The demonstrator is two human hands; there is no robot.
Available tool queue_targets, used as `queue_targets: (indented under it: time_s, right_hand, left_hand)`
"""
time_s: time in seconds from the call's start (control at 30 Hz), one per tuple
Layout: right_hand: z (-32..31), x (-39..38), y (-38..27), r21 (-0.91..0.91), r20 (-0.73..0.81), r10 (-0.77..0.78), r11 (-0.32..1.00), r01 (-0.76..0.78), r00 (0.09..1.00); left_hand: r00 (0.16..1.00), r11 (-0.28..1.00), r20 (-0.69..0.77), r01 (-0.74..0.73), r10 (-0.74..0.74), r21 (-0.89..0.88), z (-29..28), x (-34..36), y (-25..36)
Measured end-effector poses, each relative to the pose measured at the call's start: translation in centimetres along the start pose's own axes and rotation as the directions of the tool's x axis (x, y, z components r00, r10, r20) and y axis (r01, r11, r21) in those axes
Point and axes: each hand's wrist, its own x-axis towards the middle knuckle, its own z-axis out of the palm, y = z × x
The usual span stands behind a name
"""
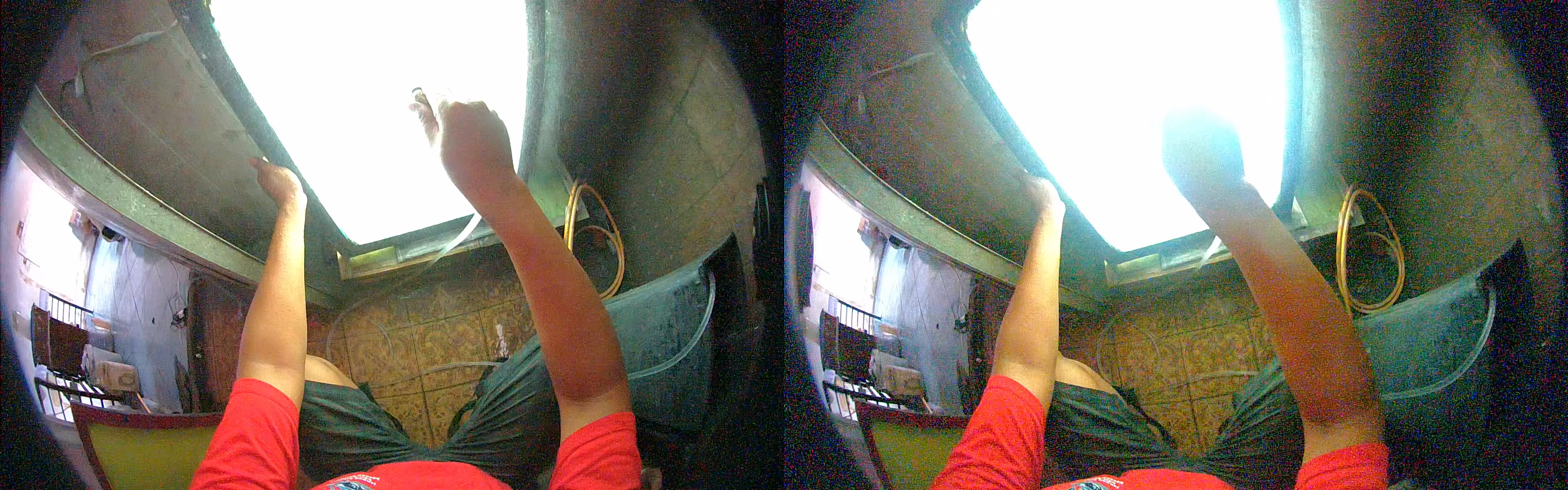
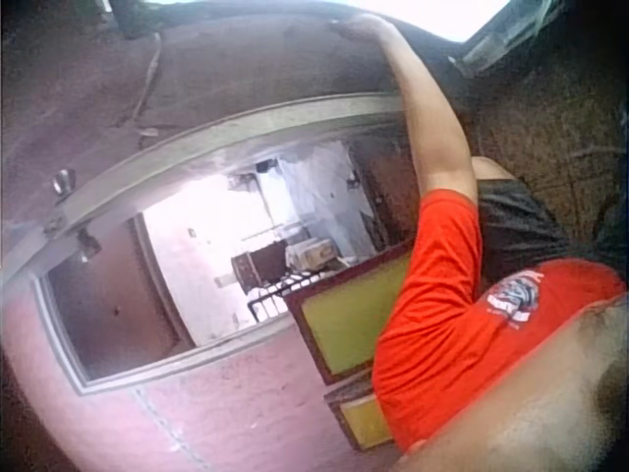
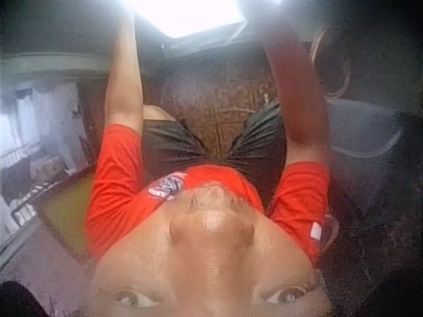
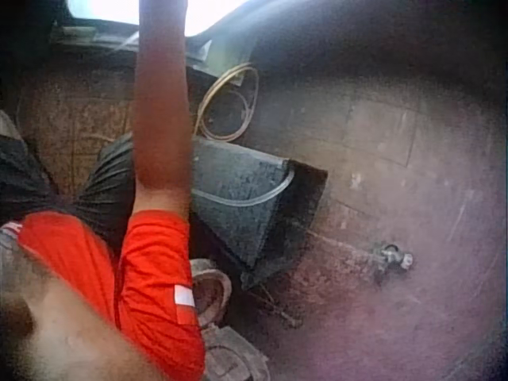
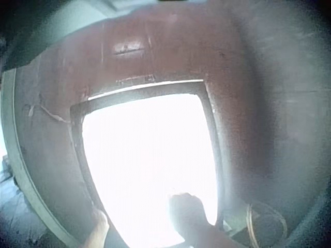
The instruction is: The person cleans or prepares a screen printing frame by applying liquid and wiping the mesh surface while it is held over a light box.
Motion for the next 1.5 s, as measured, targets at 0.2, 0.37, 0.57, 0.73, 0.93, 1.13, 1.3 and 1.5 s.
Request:
queue_targets:
  time_s: [0.2,0.37,0.57,0.73,0.93,1.13,1.3,1.5]
  right_hand:
    - [-0.7,-0.3,1.6,0.015,-0.002,0.036,0.999,-0.036,0.999]
    - [-1.9,0.7,-0.1,0.079,-0.027,0.038,0.996,-0.035,0.999]
    - [-3.4,1.4,0.5,0.074,-0.142,0.045,0.997,-0.035,0.989]
    - [-5.7,2.2,0.1,0.118,-0.154,0.083,0.991,-0.065,0.985]
    - [-7.0,2.1,-0.2,0.154,0.097,0.164,0.972,-0.178,0.982]
    - [-7.6,2.2,-0.5,0.207,-0.058,0.06,0.977,-0.047,0.997]
    - [-7.4,2.2,-1.1,0.243,-0.058,0.054,0.969,-0.038,0.997]
    - [-6.7,3.4,-2.0,0.266,-0.078,-0.002,0.964,0.023,0.997]
  left_hand:
    - [0.977,0.961,0.014,0.21,-0.211,-0.178,0.8,-5.1,7.0]
    - [0.985,0.958,0.015,0.169,-0.171,-0.232,0.3,-2.9,3.6]
    - [0.992,0.975,0.004,0.124,-0.125,-0.185,-0.8,-4.4,6.0]
    - [0.988,0.967,0.007,0.153,-0.154,-0.204,-1.7,-5.1,7.5]
    - [0.974,0.945,0.051,0.227,-0.221,-0.236,-1.9,-5.4,8.0]
    - [0.997,0.99,0.037,0.066,-0.061,-0.128,-1.2,-4.2,5.0]
    - [0.989,0.978,0.046,0.149,-0.144,-0.147,-0.8,-5.3,6.4]
    - [0.987,0.976,0.008,0.157,-0.157,-0.148,-1.9,-5.0,7.2]
